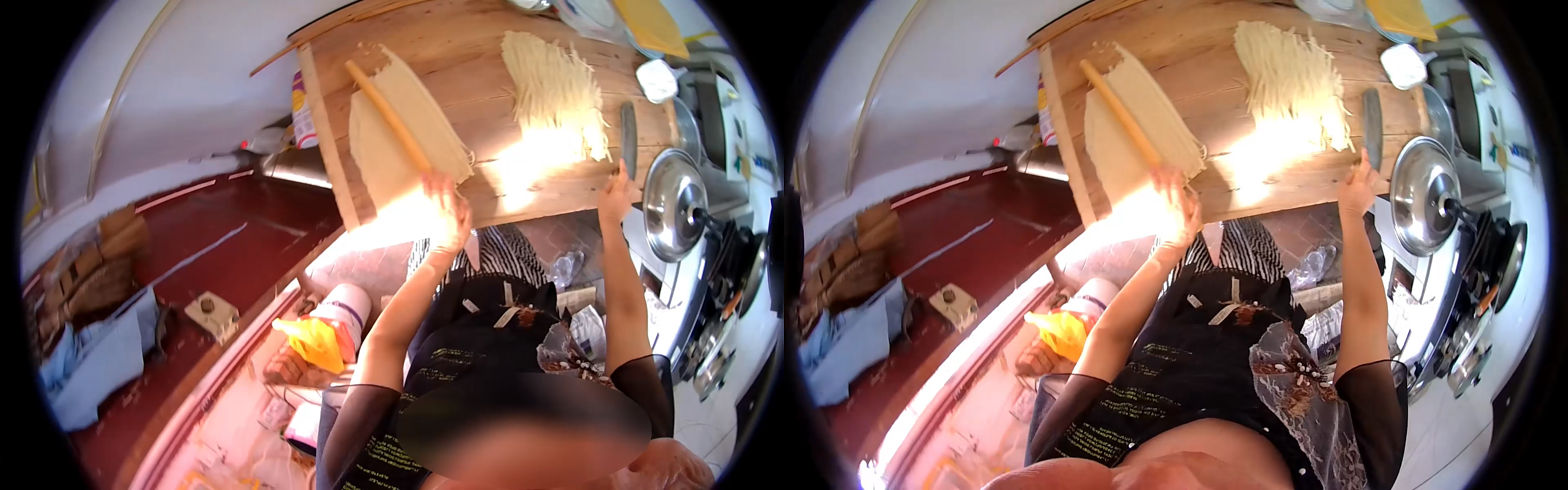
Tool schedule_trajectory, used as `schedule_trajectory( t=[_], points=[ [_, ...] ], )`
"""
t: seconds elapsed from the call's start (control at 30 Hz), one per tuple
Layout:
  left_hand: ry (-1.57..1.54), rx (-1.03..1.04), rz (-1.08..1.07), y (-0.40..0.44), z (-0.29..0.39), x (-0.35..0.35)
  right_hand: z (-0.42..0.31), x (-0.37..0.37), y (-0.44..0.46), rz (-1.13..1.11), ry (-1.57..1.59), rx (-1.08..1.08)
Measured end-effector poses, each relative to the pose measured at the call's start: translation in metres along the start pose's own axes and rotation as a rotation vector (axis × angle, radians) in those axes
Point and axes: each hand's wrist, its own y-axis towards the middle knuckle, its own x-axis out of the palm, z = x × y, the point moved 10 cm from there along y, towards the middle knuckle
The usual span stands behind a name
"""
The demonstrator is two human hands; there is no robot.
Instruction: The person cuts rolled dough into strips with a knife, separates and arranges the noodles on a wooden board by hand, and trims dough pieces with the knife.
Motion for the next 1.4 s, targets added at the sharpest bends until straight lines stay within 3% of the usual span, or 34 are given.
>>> schedule_trajectory(
  t=[0.07,0.2,0.27,0.3,0.37,0.4,0.47,0.53,0.6,0.8,0.87,0.93,1.0,1.07,1.13,1.2,1.23,1.27,1.33,1.4],
  points=[
    [-0.056,-0.031,-0.042,-0.010,0.011,0.007,0.013,0.014,-0.007,-0.026,-0.021,0.050],
    [0.043,-0.014,-0.078,-0.017,0.035,0.005,-0.015,0.013,-0.008,-0.001,-0.176,-0.097],
    [-0.064,-0.120,-0.199,-0.021,0.038,0.004,-0.098,-0.020,-0.013,0.104,-0.068,-0.335],
    [-0.065,-0.130,-0.197,-0.026,0.038,0.003,-0.105,0.020,-0.027,-0.043,0.132,-0.303],
    [-0.175,-0.117,-0.203,-0.033,0.038,0.001,-0.196,0.024,-0.058,-0.237,0.508,-0.479],
    [-0.174,-0.128,-0.198,-0.034,0.037,0.000,-0.257,0.005,-0.072,-0.192,0.513,-0.691],
    [-0.185,-0.094,-0.165,-0.036,0.040,-0.007,-0.298,0.042,-0.105,-0.395,0.438,-0.718],
    [-0.128,-0.068,-0.119,-0.040,0.034,-0.014,-0.329,0.049,-0.116,-0.259,0.533,-0.876],
    [-0.193,-0.166,-0.087,-0.044,0.019,-0.028,-0.340,0.063,-0.122,-0.325,0.454,-0.895],
    [-0.219,-0.211,-0.041,-0.039,0.007,-0.044,-0.331,0.077,-0.098,-0.208,0.326,-0.951],
    [-0.291,-0.273,-0.050,-0.028,0.007,-0.046,-0.313,0.068,-0.061,-0.116,0.196,-0.815],
    [-0.397,-0.239,0.013,-0.001,0.017,-0.042,-0.303,0.053,-0.029,-0.093,0.357,-0.739],
    [-0.514,-0.342,0.005,0.007,0.008,-0.025,-0.304,0.055,-0.019,-0.181,0.395,-0.678],
    [-0.392,-0.532,0.243,0.025,-0.011,0.007,-0.303,0.065,-0.008,-0.262,0.424,-0.618],
    [-0.496,-0.624,0.164,0.042,-0.022,0.029,-0.286,0.084,0.001,-0.247,0.326,-0.415],
    [-0.674,-1.271,0.101,0.029,-0.053,0.067,-0.300,0.083,-0.015,-0.222,0.215,-0.475],
    [-1.078,-1.301,0.027,0.045,-0.031,0.068,-0.291,0.099,-0.013,-0.469,0.290,-0.264],
    [-1.080,-1.299,0.022,0.049,-0.035,0.081,-0.286,0.114,-0.025,-0.720,0.372,-0.048],
    [-1.117,-1.321,0.236,0.054,-0.058,0.102,-0.298,0.108,-0.029,-0.780,0.449,0.052],
    [-1.138,-1.302,0.250,0.066,-0.067,0.096,-0.303,0.108,-0.027,-0.847,0.532,0.149]
  ],
)
